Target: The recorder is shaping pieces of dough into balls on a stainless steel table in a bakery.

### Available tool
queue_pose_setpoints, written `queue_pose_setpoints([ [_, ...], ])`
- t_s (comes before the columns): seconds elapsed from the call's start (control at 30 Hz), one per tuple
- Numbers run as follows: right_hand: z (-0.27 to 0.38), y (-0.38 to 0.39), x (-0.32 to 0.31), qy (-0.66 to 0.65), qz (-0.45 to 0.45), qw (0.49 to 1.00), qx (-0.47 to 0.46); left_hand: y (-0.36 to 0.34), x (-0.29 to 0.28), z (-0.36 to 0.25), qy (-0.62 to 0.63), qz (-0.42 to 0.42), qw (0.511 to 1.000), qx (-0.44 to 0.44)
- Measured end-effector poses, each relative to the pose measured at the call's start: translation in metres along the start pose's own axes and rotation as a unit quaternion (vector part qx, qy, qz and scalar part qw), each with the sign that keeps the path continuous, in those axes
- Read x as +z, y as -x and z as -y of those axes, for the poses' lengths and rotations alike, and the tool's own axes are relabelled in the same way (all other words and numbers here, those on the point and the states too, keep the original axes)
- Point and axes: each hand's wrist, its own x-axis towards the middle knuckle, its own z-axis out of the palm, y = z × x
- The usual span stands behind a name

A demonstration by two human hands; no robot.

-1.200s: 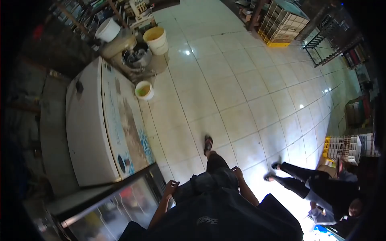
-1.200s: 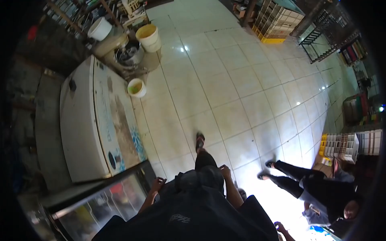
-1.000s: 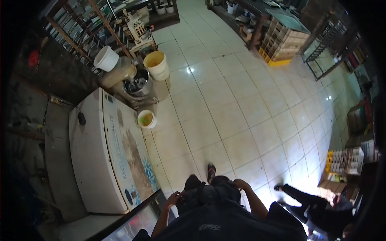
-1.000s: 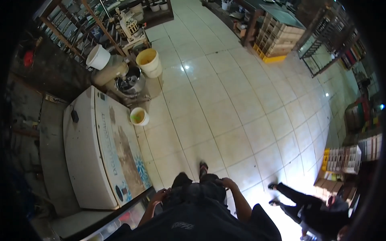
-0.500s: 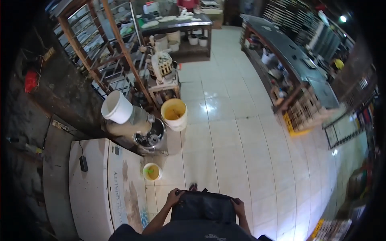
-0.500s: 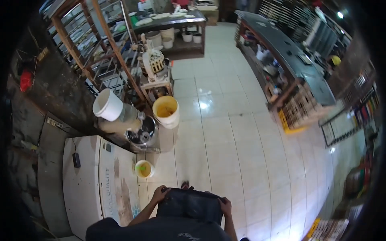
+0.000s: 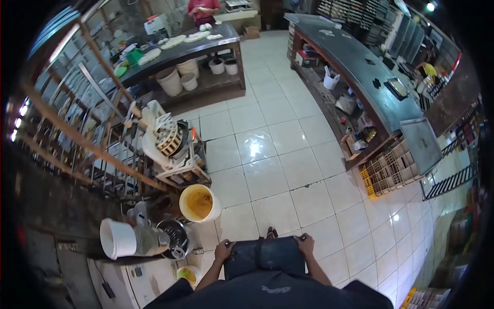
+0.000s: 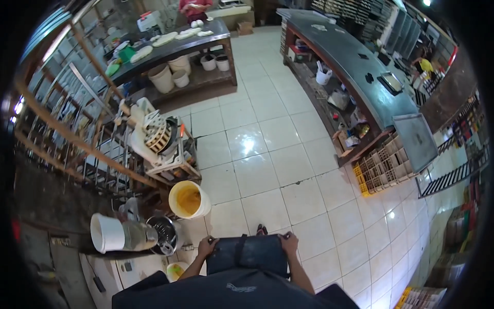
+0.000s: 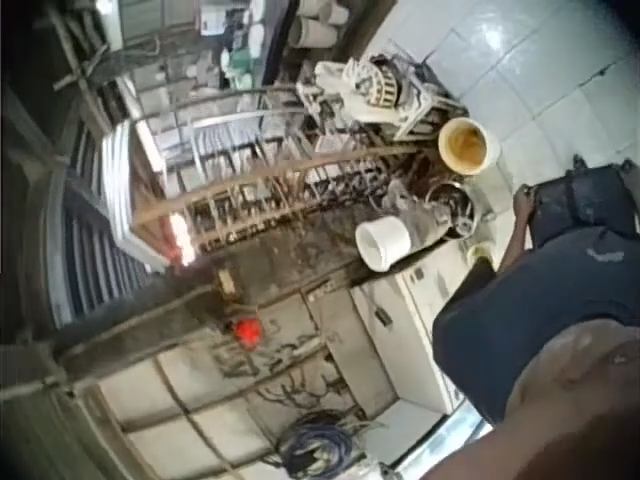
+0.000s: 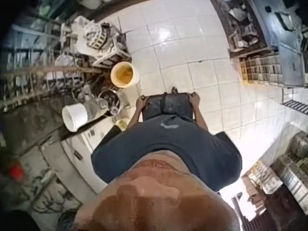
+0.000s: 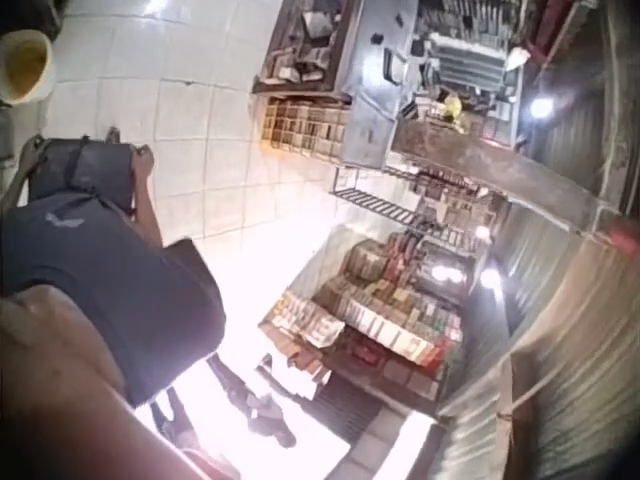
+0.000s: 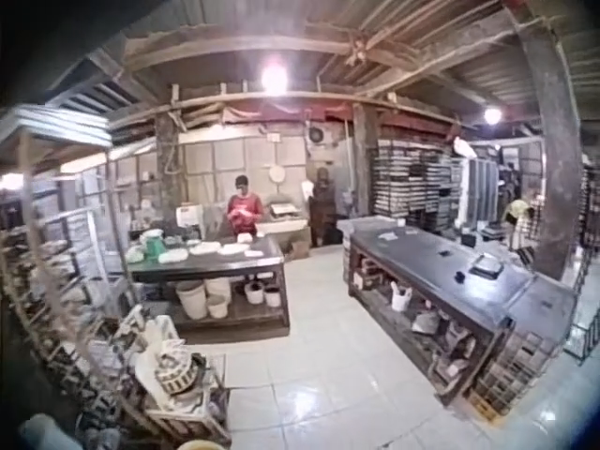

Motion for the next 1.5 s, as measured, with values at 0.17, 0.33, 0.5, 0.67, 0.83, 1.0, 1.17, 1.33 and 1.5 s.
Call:
queue_pose_setpoints([
  [0.17, 0.076, -0.148, -0.009, 0.040, 0.152, 0.987, -0.006, -0.117, -0.033, -0.084, 0.020, 0.068, 0.997, 0.001],
  [0.33, 0.156, -0.296, -0.006, 0.127, 0.218, 0.968, 0.002, -0.263, -0.054, -0.141, 0.248, 0.190, 0.938, -0.154],
  [0.5, 0.229, -0.439, -0.025, -0.038, 0.271, 0.934, 0.232, -0.397, -0.095, -0.200, 0.443, 0.220, 0.834, -0.243],
  [0.67, 0.273, -0.554, -0.048, -0.402, 0.435, 0.712, 0.378, -0.508, -0.157, -0.295, 0.604, 0.471, 0.640, -0.052],
  [0.83, 0.323, -0.700, -0.063, -0.408, 0.420, 0.752, 0.303, -0.619, -0.183, -0.419, 0.435, 0.336, 0.826, -0.122],
  [1.0, 0.411, -0.915, -0.071, -0.186, 0.404, 0.888, 0.115, -0.765, -0.168, -0.529, 0.328, 0.203, 0.922, -0.025],
  [1.17, 0.514, -1.113, -0.062, -0.150, 0.476, 0.866, 0.037, -0.909, -0.163, -0.607, 0.436, 0.171, 0.883, -0.015],
  [1.33, 0.618, -1.254, -0.049, 0.013, 0.470, 0.880, 0.065, -1.055, -0.186, -0.689, 0.274, 0.071, 0.959, -0.014],
  [1.5, 0.726, -1.403, -0.032, -0.012, 0.148, 0.987, 0.066, -1.270, -0.273, -0.821, 0.208, -0.004, 0.978, -0.004],
])
